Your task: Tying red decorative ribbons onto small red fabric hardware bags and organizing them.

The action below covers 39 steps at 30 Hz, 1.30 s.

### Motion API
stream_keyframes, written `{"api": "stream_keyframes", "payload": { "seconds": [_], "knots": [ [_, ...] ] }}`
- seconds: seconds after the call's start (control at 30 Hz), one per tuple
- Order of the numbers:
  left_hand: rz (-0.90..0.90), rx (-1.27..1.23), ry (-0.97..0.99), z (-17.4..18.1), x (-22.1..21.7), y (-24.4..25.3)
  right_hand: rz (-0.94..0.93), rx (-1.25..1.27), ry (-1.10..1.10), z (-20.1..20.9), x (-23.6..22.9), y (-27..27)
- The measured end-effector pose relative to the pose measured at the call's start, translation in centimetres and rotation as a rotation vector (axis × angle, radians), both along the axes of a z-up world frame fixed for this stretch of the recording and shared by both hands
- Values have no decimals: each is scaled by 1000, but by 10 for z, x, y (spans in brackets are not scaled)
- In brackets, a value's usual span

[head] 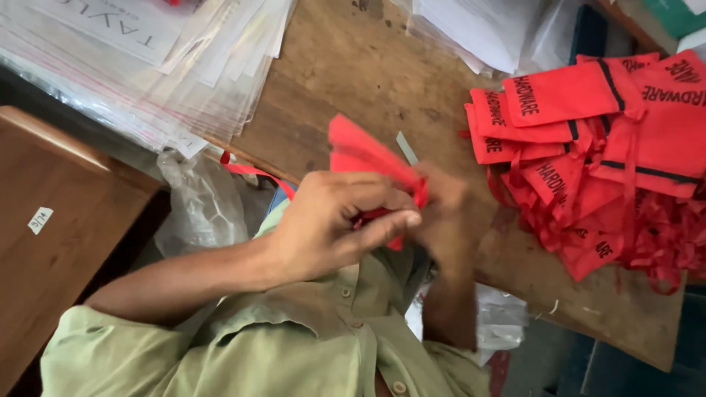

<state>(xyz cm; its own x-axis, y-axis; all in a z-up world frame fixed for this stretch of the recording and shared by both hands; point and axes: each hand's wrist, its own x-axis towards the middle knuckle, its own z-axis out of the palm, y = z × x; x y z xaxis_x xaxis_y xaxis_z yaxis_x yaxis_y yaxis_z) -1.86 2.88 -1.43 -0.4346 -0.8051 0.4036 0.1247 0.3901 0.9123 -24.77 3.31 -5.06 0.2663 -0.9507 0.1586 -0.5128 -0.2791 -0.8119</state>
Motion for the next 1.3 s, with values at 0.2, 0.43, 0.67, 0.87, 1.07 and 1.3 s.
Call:
{"api": "stream_keyframes", "payload": {
  "seconds": [0.2,0.43,0.67,0.87,1.07,1.3],
  "knots": [
    [126,492,35,-26,16,-21,-239,-863,477,39,-26,-130],
    [196,543,-233,-86,23,-47,30,-636,861,-24,-60,-175],
    [174,657,-277,-94,31,-32,-225,-95,677,-59,-68,-40],
    [193,592,-279,-101,28,-21,-376,-77,528,-56,-51,-10],
    [239,386,-380,-88,26,-10,-356,-91,509,-71,-49,-4],
    [348,106,-579,-92,31,-2,-439,43,260,-72,-24,8]
  ]
}}
